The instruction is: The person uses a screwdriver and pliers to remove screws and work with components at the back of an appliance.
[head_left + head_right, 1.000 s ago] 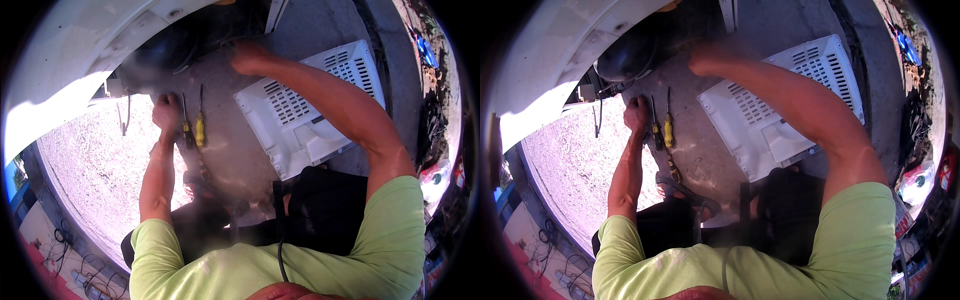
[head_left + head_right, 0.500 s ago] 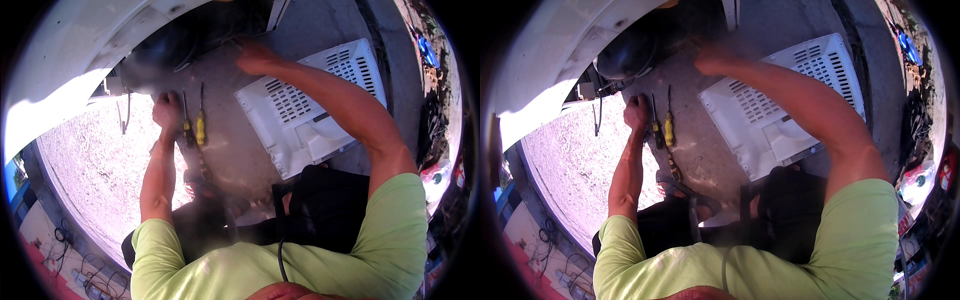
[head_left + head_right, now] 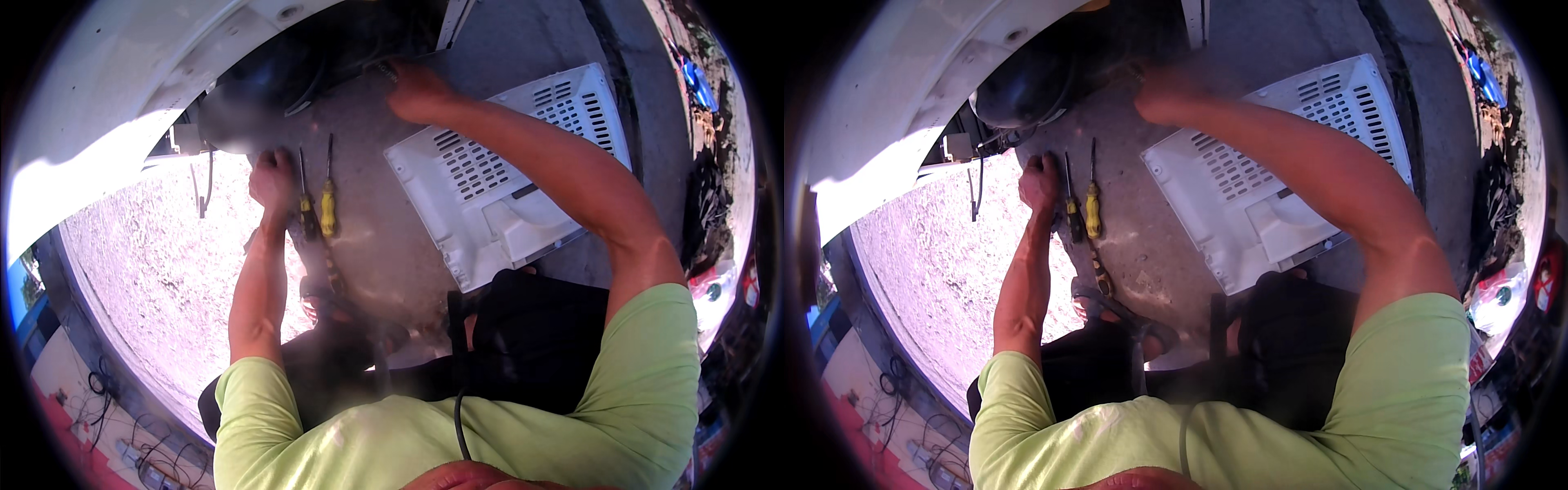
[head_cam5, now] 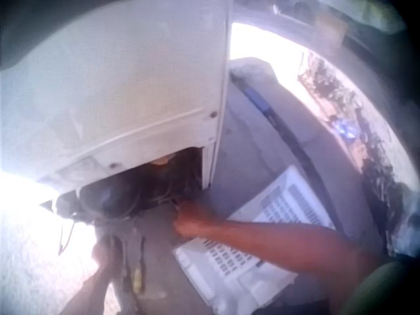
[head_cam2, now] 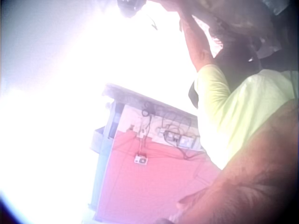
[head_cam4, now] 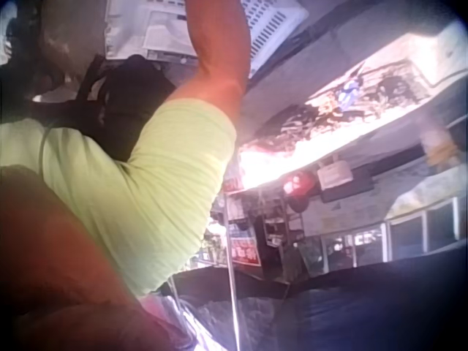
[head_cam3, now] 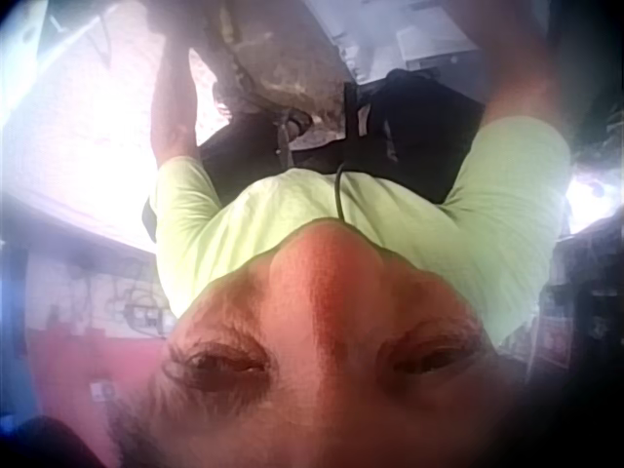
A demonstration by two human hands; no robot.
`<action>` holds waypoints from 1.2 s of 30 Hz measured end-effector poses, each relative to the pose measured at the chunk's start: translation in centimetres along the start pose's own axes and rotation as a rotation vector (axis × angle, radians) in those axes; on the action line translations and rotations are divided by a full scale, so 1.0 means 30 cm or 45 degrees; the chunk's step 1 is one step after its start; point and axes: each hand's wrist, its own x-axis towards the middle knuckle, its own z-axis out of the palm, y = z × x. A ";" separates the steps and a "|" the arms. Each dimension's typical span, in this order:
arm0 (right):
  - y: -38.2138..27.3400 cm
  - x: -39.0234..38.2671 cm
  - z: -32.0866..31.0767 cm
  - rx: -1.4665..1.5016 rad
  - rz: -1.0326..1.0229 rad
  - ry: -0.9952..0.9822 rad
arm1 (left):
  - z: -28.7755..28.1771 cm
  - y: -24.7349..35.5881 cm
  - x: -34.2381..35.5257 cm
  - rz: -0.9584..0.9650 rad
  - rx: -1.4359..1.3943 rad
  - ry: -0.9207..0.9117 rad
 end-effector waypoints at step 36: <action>0.084 0.016 -0.017 0.071 -0.120 0.123 | -0.098 -0.088 0.094 0.520 0.006 -0.493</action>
